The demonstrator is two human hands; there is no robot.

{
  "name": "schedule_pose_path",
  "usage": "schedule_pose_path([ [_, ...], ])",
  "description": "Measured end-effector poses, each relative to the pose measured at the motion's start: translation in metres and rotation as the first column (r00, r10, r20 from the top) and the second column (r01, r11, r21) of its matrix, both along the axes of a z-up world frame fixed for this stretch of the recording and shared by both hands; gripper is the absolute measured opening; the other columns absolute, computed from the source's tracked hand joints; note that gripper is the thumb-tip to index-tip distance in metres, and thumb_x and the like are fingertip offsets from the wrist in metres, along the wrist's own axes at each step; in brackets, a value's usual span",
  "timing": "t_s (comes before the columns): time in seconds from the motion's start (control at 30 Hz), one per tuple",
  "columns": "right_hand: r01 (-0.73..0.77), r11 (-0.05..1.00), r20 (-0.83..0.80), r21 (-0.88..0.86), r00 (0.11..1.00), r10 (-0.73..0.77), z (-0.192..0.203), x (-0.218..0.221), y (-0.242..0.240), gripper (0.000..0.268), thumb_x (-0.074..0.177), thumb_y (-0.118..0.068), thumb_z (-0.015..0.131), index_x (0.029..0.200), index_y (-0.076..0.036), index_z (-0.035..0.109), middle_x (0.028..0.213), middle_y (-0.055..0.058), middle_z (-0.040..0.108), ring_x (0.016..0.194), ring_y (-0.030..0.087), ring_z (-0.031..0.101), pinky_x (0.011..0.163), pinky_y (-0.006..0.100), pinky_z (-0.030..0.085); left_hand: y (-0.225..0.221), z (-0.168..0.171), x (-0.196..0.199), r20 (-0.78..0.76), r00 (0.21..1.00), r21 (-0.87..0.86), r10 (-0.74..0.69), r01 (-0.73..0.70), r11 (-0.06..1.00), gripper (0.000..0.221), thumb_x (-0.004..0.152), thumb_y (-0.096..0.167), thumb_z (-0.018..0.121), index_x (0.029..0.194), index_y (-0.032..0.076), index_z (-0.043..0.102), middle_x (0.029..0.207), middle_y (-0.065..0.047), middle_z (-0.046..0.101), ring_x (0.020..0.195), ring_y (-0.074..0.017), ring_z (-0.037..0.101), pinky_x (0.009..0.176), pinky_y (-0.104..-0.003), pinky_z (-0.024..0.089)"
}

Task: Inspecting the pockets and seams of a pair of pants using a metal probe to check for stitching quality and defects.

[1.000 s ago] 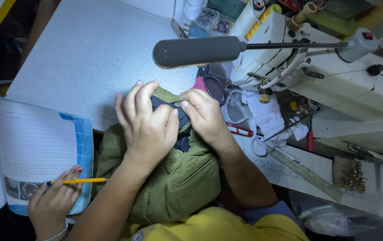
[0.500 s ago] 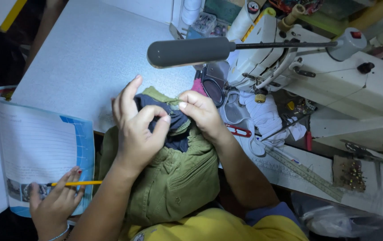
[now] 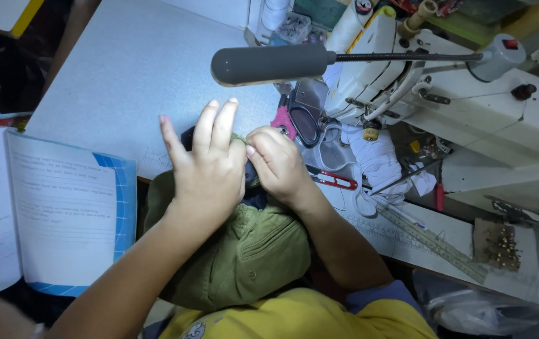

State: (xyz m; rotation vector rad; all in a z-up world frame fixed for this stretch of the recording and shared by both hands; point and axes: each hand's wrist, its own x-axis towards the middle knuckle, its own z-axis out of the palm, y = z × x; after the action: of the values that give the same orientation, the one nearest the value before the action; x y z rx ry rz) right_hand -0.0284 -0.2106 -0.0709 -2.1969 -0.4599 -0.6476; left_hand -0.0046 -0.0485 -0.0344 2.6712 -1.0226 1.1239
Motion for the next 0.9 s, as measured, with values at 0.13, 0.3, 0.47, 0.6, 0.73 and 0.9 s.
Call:
schedule_pose_path([
  [0.13, -0.047, 0.999, 0.060, 0.011, 0.997, 0.046, -0.004, 0.002, -0.001, 0.017, 0.103, -0.007, 0.052, 0.093, 0.001, 0.063, 0.092, 0.017, 0.064, 0.084, 0.037, 0.064, 0.076, 0.043, 0.053, 0.001, -0.008, 0.014, -0.487, 0.846, -0.284, -0.218, 0.083, 0.955, 0.014, 0.081, 0.018, 0.065, 0.077, 0.005, 0.070, 0.142, -0.013, 0.053, 0.140, -0.0367, 0.041, 0.107, -0.082, 0.021],
  [0.3, -0.024, 0.999, 0.066, 0.030, 0.998, 0.022, -0.006, 0.002, -0.001, 0.017, 0.104, -0.011, 0.057, 0.092, -0.005, 0.067, 0.090, 0.012, 0.067, 0.082, 0.039, 0.067, 0.073, 0.043, 0.055, 0.006, 0.000, 0.012, -0.432, 0.872, -0.192, -0.228, 0.159, 0.969, 0.011, 0.082, 0.009, 0.062, 0.084, 0.004, 0.072, 0.148, -0.016, 0.050, 0.144, -0.0380, 0.038, 0.106, -0.084, 0.017],
  [0.47, 0.069, 0.998, 0.110, 0.008, 0.992, -0.069, -0.010, 0.000, 0.003, 0.017, 0.104, -0.010, 0.055, 0.094, -0.004, 0.067, 0.090, 0.014, 0.066, 0.083, 0.040, 0.066, 0.073, 0.045, 0.054, 0.011, -0.005, 0.006, -0.557, 0.797, -0.279, -0.233, 0.085, 0.956, 0.017, 0.076, 0.019, 0.077, 0.087, 0.007, 0.072, 0.150, -0.015, 0.044, 0.144, -0.0408, 0.035, 0.104, -0.083, 0.025],
  [0.6, 0.106, 0.994, 0.145, -0.028, 0.984, -0.101, -0.013, -0.002, 0.006, 0.017, 0.104, -0.012, 0.056, 0.091, -0.006, 0.066, 0.088, 0.012, 0.065, 0.081, 0.037, 0.065, 0.074, 0.043, 0.054, 0.014, -0.022, 0.011, -0.690, 0.652, -0.401, -0.315, 0.018, 0.916, 0.017, 0.083, 0.025, 0.071, 0.079, 0.008, 0.072, 0.144, -0.012, 0.050, 0.138, -0.0435, 0.043, 0.104, -0.076, 0.034],
  [0.73, 0.113, 0.991, 0.155, -0.070, 0.983, -0.101, -0.014, -0.001, 0.005, 0.016, 0.103, -0.012, 0.057, 0.091, -0.006, 0.065, 0.088, 0.011, 0.064, 0.084, 0.037, 0.065, 0.074, 0.043, 0.054, 0.008, -0.015, 0.004, -0.626, 0.765, -0.231, -0.149, 0.000, 0.973, 0.015, 0.087, 0.024, 0.069, 0.086, 0.011, 0.076, 0.148, -0.012, 0.045, 0.144, -0.0414, 0.035, 0.104, -0.083, 0.020],
  [0.9, 0.087, 0.993, 0.138, -0.081, 0.987, -0.075, -0.008, -0.005, 0.004, 0.011, 0.101, -0.010, 0.061, 0.091, -0.006, 0.064, 0.088, 0.013, 0.064, 0.085, 0.038, 0.066, 0.076, 0.044, 0.054, 0.003, -0.027, 0.014, -0.597, 0.786, -0.226, -0.157, 0.023, 0.974, 0.017, 0.084, 0.025, 0.072, 0.084, 0.008, 0.075, 0.146, -0.013, 0.045, 0.142, -0.0407, 0.034, 0.103, -0.085, 0.015],
])
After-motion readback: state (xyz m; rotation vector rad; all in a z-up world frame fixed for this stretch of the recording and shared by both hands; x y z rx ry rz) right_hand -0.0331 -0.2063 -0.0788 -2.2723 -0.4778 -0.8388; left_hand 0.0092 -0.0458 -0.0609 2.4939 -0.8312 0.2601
